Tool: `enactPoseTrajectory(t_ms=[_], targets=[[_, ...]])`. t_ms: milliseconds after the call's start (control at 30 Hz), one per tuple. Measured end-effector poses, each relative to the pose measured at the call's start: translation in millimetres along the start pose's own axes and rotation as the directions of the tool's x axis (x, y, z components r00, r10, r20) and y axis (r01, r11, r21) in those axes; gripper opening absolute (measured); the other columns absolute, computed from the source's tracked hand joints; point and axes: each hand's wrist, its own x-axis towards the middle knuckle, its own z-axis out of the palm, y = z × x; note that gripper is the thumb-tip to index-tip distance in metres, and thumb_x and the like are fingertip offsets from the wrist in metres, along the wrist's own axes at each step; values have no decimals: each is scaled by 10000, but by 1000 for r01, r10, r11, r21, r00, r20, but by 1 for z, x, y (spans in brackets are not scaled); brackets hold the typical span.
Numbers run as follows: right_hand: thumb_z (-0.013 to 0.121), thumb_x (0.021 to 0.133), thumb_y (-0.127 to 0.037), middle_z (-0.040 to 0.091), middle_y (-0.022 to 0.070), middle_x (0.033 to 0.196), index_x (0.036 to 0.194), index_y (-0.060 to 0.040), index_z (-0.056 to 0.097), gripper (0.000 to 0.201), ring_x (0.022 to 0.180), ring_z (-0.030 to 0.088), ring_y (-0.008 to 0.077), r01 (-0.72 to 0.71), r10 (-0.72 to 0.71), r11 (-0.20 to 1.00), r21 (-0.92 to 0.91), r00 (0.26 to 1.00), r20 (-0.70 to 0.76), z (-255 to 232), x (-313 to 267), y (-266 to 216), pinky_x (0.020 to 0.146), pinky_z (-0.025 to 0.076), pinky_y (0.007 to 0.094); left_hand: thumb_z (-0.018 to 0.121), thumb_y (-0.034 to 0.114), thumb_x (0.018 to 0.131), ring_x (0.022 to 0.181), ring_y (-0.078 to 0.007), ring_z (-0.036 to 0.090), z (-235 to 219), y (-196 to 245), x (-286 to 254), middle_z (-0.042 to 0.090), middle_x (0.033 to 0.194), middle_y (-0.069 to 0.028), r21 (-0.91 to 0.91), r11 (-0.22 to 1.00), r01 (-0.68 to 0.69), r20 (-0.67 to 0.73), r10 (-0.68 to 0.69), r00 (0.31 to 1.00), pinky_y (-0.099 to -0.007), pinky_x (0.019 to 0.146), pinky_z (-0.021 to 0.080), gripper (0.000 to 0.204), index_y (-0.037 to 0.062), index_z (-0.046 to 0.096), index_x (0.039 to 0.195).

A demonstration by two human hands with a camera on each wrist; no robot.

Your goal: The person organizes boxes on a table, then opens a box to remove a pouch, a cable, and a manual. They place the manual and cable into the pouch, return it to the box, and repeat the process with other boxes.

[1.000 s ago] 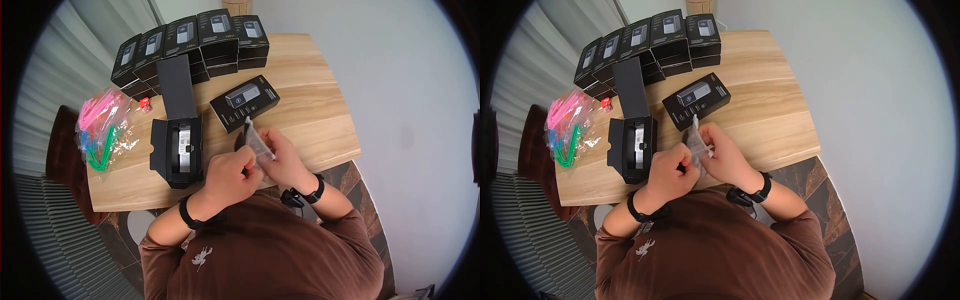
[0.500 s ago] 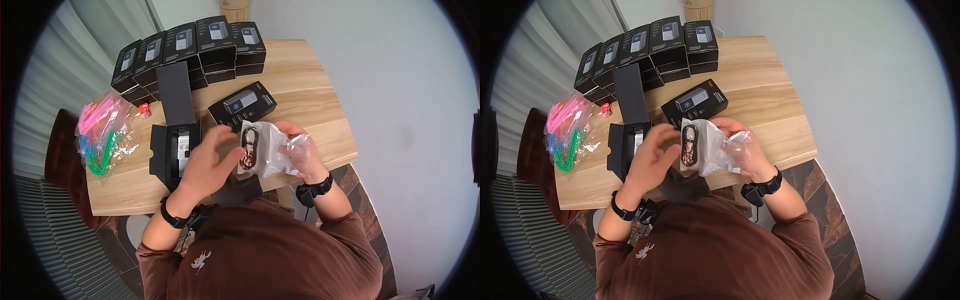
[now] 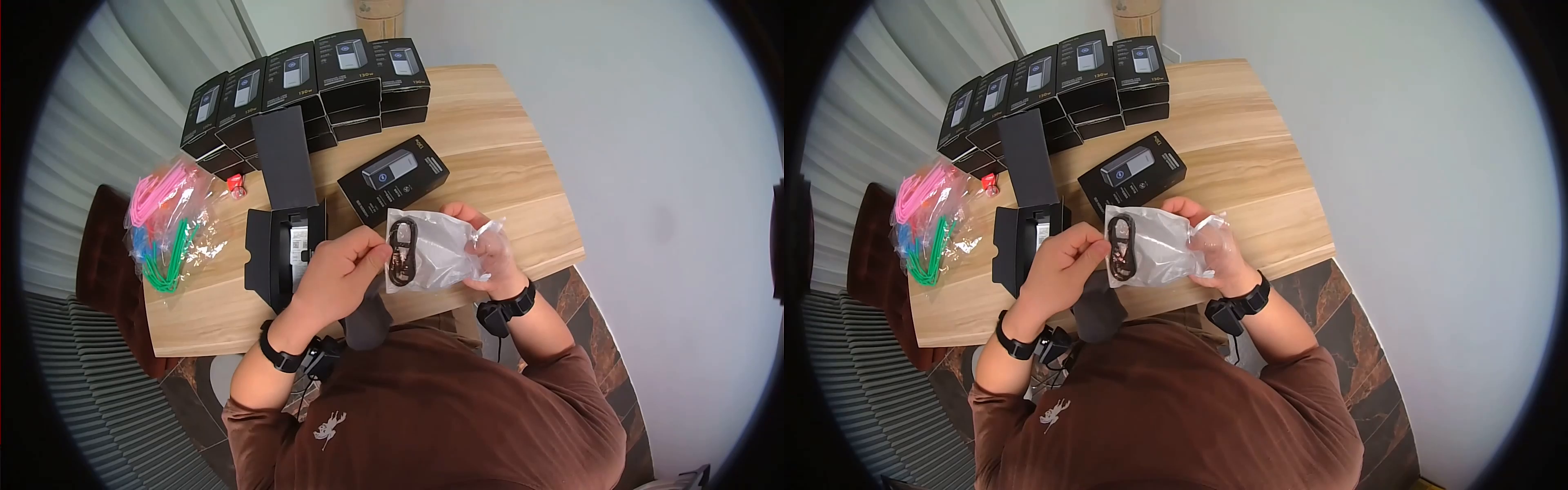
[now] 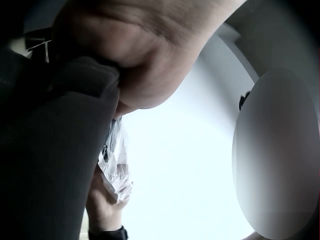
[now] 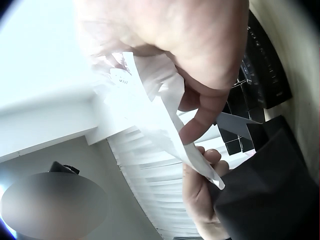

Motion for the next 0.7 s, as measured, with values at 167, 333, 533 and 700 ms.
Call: enactPoseTrajectory(t_ms=[167, 333, 533, 700], targets=[[765, 855, -98, 690, 70, 1214, 1338, -12, 585, 523, 1101, 675, 164, -135, 134, 989, -61, 991, -20, 9, 5, -1, 955, 539, 323, 606, 131, 1072, 716, -89, 543, 3, 8, 1, 634, 825, -60, -100, 988, -118, -86, 110, 990, -278, 657, 466, 125, 8, 633, 1065], [795, 909, -152, 699, 54, 1160, 1272, -25, 621, 422, 1056, 672, 132, -176, 170, 980, -92, 983, -70, -9, 10, 20, 894, 546, 308, 536, 142, 1106, 738, -77, 478, -1, 9, 6, 562, 804, -13, -99, 984, -149, -88, 141, 986, -254, 669, 432, 160, 6, 583, 1038], [724, 1002, -165, 667, 13, 1043, 1133, -68, 604, 202, 948, 646, 102, -158, 147, 986, -61, 977, -152, 1, 10, 23, 807, 533, 283, 549, 161, 1110, 738, -23, 410, -16, -1, 11, 507, 767, 64, -227, 973, -39, -46, 29, 998, -239, 630, 380, 230, 21, 581, 930], [743, 986, -113, 675, 6, 1039, 1120, -70, 598, 202, 949, 656, 99, -84, 72, 993, -80, 988, -140, -6, 12, 24, 808, 546, 282, 567, 133, 1099, 754, 3, 441, -13, -4, 15, 567, 826, 76, -348, 938, -8, -89, -25, 996, -210, 654, 390, 156, 30, 635, 1003]])
